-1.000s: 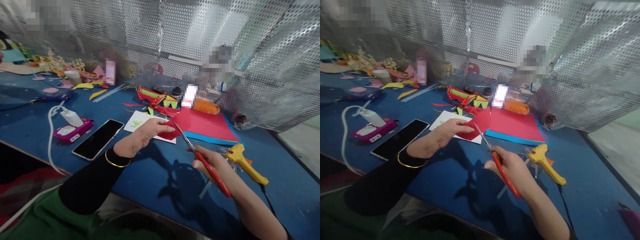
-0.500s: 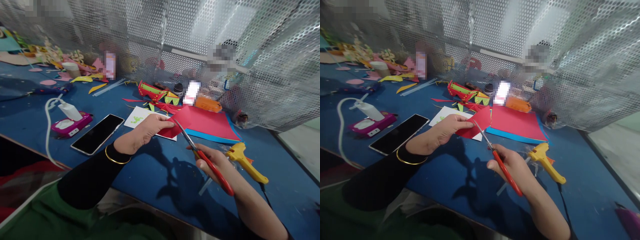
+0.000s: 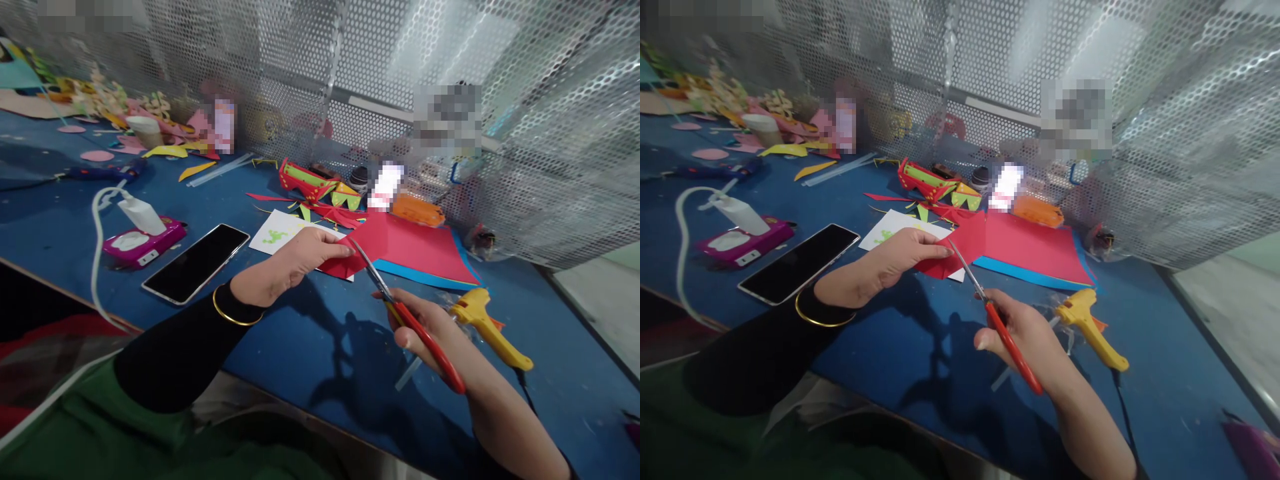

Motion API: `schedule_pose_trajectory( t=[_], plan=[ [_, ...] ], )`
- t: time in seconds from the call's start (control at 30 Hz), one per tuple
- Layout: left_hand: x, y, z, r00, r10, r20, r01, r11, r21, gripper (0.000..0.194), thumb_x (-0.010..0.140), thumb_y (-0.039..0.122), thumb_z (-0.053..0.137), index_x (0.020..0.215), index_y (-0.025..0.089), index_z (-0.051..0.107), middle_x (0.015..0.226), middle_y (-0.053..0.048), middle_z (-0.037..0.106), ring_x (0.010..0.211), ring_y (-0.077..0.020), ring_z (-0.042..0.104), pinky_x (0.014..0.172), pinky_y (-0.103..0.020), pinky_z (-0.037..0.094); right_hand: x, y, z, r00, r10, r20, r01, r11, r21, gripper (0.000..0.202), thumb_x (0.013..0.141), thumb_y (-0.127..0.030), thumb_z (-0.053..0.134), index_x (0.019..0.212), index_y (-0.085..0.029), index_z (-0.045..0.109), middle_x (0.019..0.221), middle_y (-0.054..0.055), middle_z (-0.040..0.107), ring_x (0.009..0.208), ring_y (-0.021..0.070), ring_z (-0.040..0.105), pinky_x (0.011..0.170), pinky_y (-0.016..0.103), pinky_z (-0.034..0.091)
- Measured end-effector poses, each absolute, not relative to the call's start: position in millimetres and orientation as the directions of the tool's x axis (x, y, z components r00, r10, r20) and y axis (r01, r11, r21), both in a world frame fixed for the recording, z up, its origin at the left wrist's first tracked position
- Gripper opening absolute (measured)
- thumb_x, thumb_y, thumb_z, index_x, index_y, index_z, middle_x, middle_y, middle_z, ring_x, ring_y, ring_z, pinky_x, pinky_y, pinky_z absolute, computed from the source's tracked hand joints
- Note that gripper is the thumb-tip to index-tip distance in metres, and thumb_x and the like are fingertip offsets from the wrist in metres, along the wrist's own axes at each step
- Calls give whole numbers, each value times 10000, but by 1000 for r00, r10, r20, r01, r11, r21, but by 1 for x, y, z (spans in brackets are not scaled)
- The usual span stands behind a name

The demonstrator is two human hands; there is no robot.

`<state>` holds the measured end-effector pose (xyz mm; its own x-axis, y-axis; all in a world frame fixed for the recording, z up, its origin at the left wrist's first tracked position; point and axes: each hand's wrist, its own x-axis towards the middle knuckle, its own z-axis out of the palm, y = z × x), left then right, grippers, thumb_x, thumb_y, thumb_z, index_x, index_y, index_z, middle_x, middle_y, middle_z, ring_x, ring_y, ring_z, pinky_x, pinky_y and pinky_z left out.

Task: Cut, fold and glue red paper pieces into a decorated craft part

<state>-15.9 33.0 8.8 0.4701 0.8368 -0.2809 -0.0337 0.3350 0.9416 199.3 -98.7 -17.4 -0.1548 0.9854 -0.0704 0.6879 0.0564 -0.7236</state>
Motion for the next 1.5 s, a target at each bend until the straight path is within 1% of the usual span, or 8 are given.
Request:
schedule_pose_trajectory(
  t=[0.23, 0.47, 0.87, 1.03, 1.13, 1.27, 1.4, 1.5],
  plan=[
    [-16, 32, 7, 477, 831, -288, -31, 344, 939, 199, 803, 70, 737, 623, 156, 741, 604, -22, 721, 540, -115, 648, 665, -250, 547, 195, -101, -15, -157, 986, -61, 679, 63, -732, 895, 785, -918, 393, 1249, -186, 618, 664, -36, 419, 586, 136, 364, 535, 275, 285],
    [-16, 34, 6, 456, 839, -298, -5, 337, 942, 162, 768, 92, 736, 622, 162, 733, 611, -23, 713, 595, -145, 658, 687, -290, 547, 193, -103, -13, -139, 987, -84, 679, 33, -733, 861, 799, -900, 409, 1210, -178, 633, 649, -45, 382, 570, 126, 328, 515, 271, 247],
    [-19, 32, 11, 490, 831, -264, 13, 296, 955, 171, 788, 143, 728, 620, 173, 727, 641, -14, 695, 582, -116, 590, 639, -247, 469, 192, -100, -9, -105, 989, -101, 688, 0, -725, 909, 755, -935, 418, 1168, -160, 654, 623, -45, 384, 551, 117, 314, 496, 258, 247],
    [-21, 32, 13, 528, 814, -243, 25, 271, 962, 160, 767, 169, 737, 608, 177, 713, 623, -1, 685, 557, -114, 574, 603, -232, 437, 193, -101, -9, -159, 982, -107, 614, 13, -789, 900, 764, -925, 427, 1181, -155, 636, 606, -55, 360, 505, 108, 311, 449, 250, 231],
    [-21, 33, 11, 511, 817, -266, 19, 299, 954, 139, 758, 163, 736, 620, 171, 721, 646, -13, 703, 571, -120, 599, 609, -233, 447, 196, -101, -12, -179, 981, -72, 614, 54, -788, 943, 725, -950, 435, 1193, -156, 630, 611, -50, 380, 518, 113, 325, 450, 251, 243],
    [-19, 35, 5, 502, 815, -290, 14, 328, 945, 101, 734, 154, 745, 633, 161, 736, 668, -33, 722, 588, -132, 625, 641, -248, 475, 196, -101, -12, -180, 983, -44, 668, 89, -739, 951, 725, -962, 398, 1203, -175, 635, 644, -37, 415, 569, 127, 347, 497, 260, 287],
    [-17, 35, 3, 511, 805, -303, 13, 345, 939, 87, 718, 138, 753, 633, 154, 742, 664, -37, 731, 609, -136, 646, 670, -249, 498, 193, -101, -9, -167, 982, -90, 701, 54, -712, 987, 682, -991, 379, 1175, -174, 632, 662, -27, 450, 587, 138, 379, 521, 269, 314],
    [-17, 34, 5, 510, 801, -314, 15, 357, 934, 100, 725, 141, 750, 626, 154, 741, 639, -32, 725, 593, -131, 646, 655, -240, 501, 192, -102, -7, -158, 983, -98, 694, 40, -719, 971, 679, -991, 378, 1133, -171, 634, 665, -29, 437, 592, 135, 364, 526, 268, 302]
  ],
)
